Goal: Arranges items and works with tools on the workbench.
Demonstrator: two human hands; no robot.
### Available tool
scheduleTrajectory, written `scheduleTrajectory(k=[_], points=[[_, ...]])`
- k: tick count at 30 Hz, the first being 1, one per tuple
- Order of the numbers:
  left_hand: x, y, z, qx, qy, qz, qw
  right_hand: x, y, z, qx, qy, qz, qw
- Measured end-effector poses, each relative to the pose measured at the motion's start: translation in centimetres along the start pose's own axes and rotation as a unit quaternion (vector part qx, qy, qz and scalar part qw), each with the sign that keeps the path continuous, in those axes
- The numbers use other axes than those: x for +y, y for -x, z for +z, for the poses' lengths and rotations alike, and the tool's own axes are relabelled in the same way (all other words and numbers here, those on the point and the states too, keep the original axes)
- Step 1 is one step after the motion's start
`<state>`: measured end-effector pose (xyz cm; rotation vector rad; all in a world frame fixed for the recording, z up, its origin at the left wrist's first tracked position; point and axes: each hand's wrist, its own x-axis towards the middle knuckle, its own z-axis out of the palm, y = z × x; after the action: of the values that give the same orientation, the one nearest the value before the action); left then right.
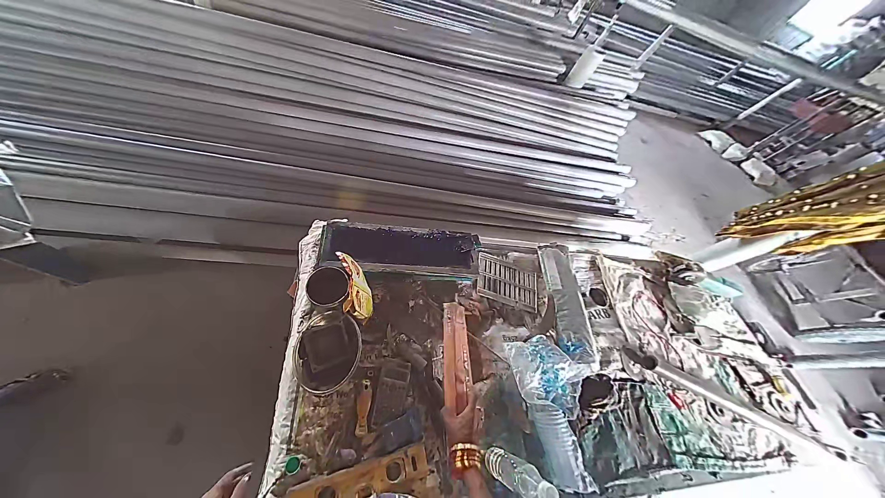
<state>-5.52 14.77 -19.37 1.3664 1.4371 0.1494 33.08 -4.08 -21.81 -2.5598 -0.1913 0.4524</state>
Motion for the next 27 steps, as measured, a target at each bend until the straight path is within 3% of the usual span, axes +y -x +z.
scheduleTrajectory(k=[4,8,11,14,16,18,22,24,27], points=[[5.8,1.1,3.3,-0.04,0.042,0.159,0.985,-0.1,5.5,-1.3,-0.043,-0.001,-0.113,0.993],[9.3,1.8,7.9,-0.121,0.046,0.192,0.973,0.9,6.0,-0.3,-0.082,0.029,-0.255,0.963],[10.1,2.5,9.3,-0.148,0.053,0.205,0.966,-0.8,6.2,-1.6,-0.141,0.059,-0.287,0.946],[9.6,3.7,8.1,-0.107,0.086,0.182,0.974,-5.2,7.4,-6.6,-0.287,0.123,-0.213,0.926],[8.2,4.2,6.5,-0.03,0.055,0.152,0.986,-4.4,7.1,-7.1,-0.246,0.122,-0.251,0.928],[5.6,4.3,4.7,0.018,-0.081,0.121,0.989,-1.4,5.9,-5.8,-0.149,0.074,-0.347,0.923],[0.5,5.0,5.4,-0.086,-0.329,0.087,0.936,-0.1,6.1,-8.1,-0.039,-0.046,-0.414,0.908],[-1.3,5.3,7.2,-0.123,-0.369,0.094,0.916,1.0,6.3,-10.0,-0.005,-0.04,-0.43,0.902],[-2.5,5.4,9.9,-0.098,-0.384,0.144,0.907,2.8,7.0,-12.5,0.023,-0.027,-0.416,0.909]])
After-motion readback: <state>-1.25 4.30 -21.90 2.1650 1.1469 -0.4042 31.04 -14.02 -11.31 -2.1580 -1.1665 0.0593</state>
